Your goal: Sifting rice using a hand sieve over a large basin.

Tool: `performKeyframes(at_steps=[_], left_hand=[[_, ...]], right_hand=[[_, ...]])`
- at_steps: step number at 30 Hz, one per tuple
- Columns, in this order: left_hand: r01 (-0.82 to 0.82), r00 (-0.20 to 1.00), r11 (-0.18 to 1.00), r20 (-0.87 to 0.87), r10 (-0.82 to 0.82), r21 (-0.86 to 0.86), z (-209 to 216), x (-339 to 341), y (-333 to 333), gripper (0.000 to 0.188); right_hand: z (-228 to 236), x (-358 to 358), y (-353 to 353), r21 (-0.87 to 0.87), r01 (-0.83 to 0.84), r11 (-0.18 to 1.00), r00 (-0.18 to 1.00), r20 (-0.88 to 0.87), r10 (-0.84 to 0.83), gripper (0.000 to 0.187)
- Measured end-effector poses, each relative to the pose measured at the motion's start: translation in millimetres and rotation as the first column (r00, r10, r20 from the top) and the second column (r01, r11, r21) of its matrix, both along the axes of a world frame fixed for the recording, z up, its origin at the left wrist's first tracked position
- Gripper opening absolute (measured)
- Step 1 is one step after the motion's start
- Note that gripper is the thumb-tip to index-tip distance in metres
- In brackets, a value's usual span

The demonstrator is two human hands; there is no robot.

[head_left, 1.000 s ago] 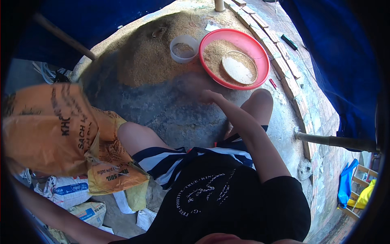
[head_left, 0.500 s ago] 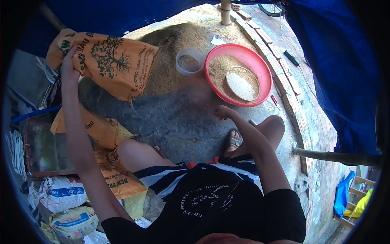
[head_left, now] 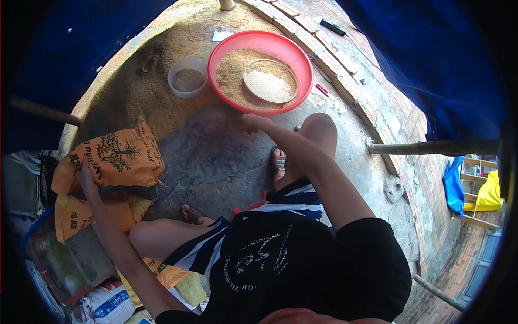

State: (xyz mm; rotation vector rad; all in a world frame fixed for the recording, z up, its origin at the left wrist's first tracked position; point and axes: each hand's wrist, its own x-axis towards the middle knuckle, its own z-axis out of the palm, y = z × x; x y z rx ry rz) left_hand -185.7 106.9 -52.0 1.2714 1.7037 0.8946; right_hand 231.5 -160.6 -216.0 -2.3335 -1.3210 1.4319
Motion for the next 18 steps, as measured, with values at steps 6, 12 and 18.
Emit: performKeyframes(at_steps=[6,12,18], left_hand=[[0.315,0.512,0.915,-0.766,-0.389,-0.254,56.6,21.2,-48.8,0.058],[0.703,0.577,0.710,-0.546,-0.607,-0.047,59.9,102.1,-103.0,0.046],[0.826,0.469,0.540,-0.332,-0.818,-0.164,12.0,180.6,-140.8,0.038]], right_hand=[[25.9,-24.2,16.7,0.022,-0.106,0.994,0.993,0.054,0.105,0.021],[78.3,-11.6,14.9,0.025,-0.651,0.758,0.756,0.111,0.646,0.029],[108.6,5.6,-2.3,-0.069,-0.529,0.846,0.841,0.086,0.533,0.034]])
